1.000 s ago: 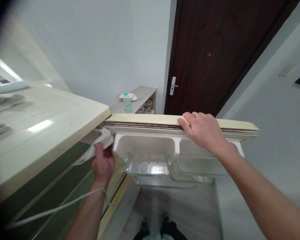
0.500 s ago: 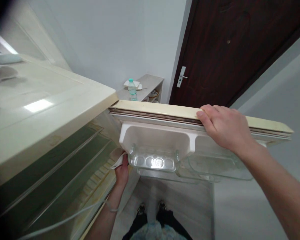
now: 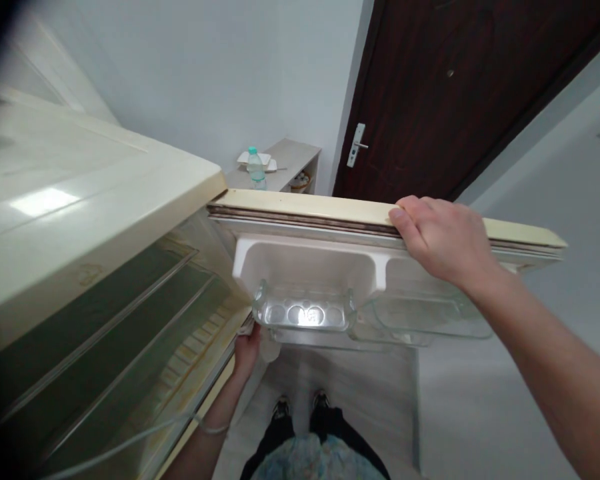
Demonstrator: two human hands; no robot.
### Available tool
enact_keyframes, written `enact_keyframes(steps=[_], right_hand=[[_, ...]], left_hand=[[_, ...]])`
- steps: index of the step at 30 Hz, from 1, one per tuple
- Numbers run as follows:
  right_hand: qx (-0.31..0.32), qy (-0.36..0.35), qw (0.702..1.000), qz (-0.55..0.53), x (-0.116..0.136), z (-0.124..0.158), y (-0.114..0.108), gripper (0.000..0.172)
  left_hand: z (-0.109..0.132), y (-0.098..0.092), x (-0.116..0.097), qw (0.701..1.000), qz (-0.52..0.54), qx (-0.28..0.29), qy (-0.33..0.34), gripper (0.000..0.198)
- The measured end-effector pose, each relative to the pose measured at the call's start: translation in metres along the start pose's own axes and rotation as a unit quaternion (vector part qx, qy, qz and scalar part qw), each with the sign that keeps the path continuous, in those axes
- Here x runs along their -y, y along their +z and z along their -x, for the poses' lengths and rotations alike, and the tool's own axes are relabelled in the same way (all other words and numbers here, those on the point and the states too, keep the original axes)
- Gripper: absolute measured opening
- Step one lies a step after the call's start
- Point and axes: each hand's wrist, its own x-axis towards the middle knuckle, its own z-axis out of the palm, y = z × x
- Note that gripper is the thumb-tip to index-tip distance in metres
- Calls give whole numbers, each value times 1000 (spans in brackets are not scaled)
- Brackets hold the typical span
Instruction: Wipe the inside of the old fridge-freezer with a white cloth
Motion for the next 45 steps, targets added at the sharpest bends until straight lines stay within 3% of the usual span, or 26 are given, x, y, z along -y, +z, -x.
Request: enact_keyframes(steps=[3,6,7,10,12,14,19,24,27,30,36,40,43,45], right_hand=[[1,1,1000,-12,0,-1,1,52],[-10,6,1000,-23,-1,-2,4,56],[-11,7,1000,-26,-1,-2,5,57],[-6,12,999,-35,-1,-1,5,60],[-6,17,999,-41,0,0,4,62],[-8,23,998,-50,1,2,3,62],[-15,35,997,-73,3,3,3,61],[-24,39,997,-58,3,2,4,62],[-33,41,997,-49,4,2,4,60],[-41,35,998,-42,5,3,4,60],[-52,34,996,-59,2,-1,9,71],[-70,29,995,-61,-1,-2,15,83],[-78,34,994,-62,-1,0,18,95],[-95,15,994,-53,-1,-2,19,99]], left_hand=[[25,-5,-28,999,-31,19,22,26],[54,10,-56,1000,-10,24,9,28],[62,18,-66,998,48,17,-26,29],[75,41,-96,951,281,35,-127,26],[74,51,-112,913,355,63,-188,24],[71,58,-121,895,373,79,-232,25],[73,73,-121,873,397,103,-264,39],[90,80,-115,840,400,205,-305,39],[97,69,-111,824,382,214,-359,38],[96,46,-106,834,348,181,-389,33],[89,-2,-84,903,234,114,-342,29],[94,-11,-55,942,96,87,-311,30],[92,-7,-38,969,-104,152,-162,38],[86,0,-30,937,-250,242,10,35]])
